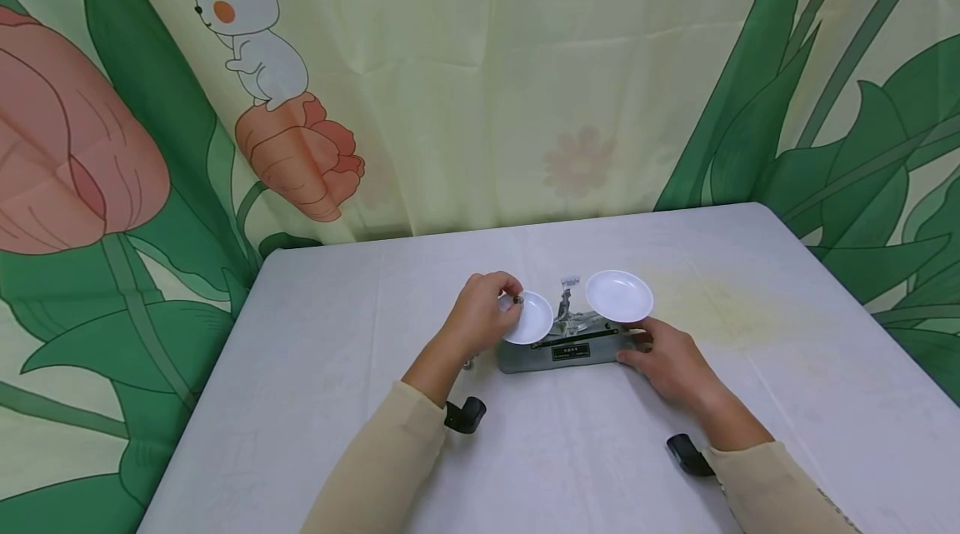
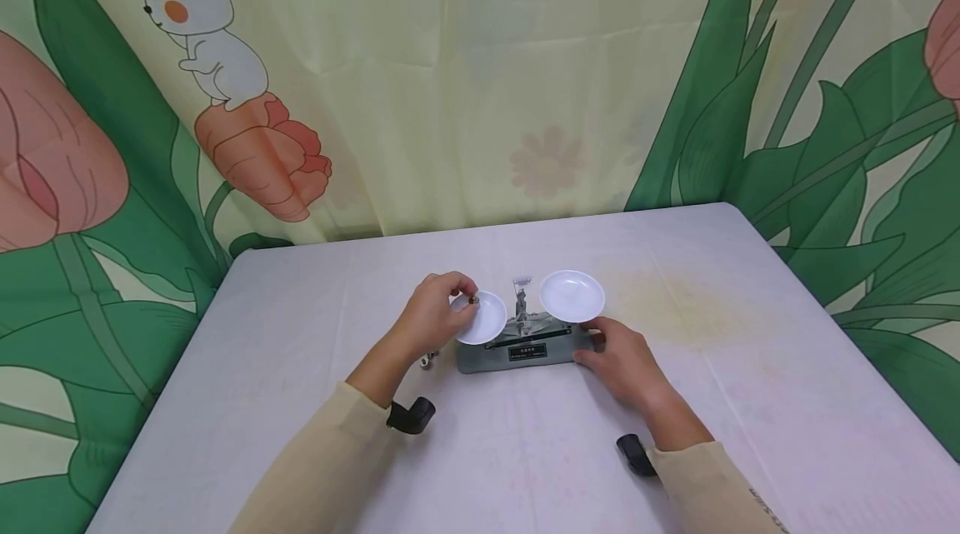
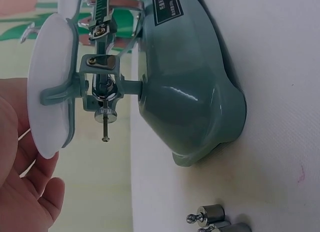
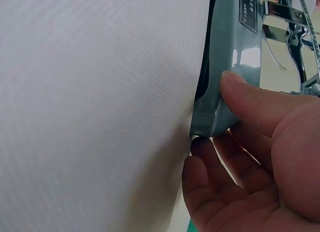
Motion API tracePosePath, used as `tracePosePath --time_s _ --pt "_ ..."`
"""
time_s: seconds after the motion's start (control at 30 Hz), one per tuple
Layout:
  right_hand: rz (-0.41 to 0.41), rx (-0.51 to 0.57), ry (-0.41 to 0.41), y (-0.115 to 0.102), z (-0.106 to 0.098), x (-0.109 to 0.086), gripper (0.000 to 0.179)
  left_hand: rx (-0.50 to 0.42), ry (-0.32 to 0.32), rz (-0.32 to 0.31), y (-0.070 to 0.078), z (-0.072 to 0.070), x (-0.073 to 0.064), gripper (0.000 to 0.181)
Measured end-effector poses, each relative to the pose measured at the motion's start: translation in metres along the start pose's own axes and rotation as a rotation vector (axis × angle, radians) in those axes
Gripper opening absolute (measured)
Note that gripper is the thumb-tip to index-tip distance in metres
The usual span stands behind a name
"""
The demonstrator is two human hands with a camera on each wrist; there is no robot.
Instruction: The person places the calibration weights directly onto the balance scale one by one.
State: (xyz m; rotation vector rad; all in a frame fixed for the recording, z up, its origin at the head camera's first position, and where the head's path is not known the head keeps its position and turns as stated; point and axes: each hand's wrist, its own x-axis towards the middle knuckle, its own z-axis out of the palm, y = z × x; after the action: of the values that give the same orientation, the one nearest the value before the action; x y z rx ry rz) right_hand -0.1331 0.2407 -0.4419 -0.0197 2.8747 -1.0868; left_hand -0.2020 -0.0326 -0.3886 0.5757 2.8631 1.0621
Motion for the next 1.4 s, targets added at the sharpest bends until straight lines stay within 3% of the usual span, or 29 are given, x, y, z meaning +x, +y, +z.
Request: tracePosePath --time_s 0.47,0.7,0.9,1.17,1.4 --pt "-0.003 -0.002 0.0 0.0 0.0 0.0 0.055 -0.045 -0.005 -0.031 0.0 -0.005 -0.005 0.026" --pt "0.011 0.002 -0.003 -0.001 0.0 -0.001 0.057 -0.108 0.043 -0.034 -0.005 -0.009 -0.011 0.043" --pt "0.009 0.008 -0.007 -0.001 0.0 -0.001 0.056 -0.148 0.101 -0.024 -0.013 -0.015 -0.021 0.044" --pt "-0.009 -0.004 0.004 -0.001 -0.001 0.0 0.056 -0.135 0.107 -0.022 -0.028 -0.024 -0.041 0.043" --pt "0.0 -0.001 -0.006 -0.001 0.0 0.0 0.057 -0.122 0.075 -0.105 -0.046 -0.019 -0.054 0.043"
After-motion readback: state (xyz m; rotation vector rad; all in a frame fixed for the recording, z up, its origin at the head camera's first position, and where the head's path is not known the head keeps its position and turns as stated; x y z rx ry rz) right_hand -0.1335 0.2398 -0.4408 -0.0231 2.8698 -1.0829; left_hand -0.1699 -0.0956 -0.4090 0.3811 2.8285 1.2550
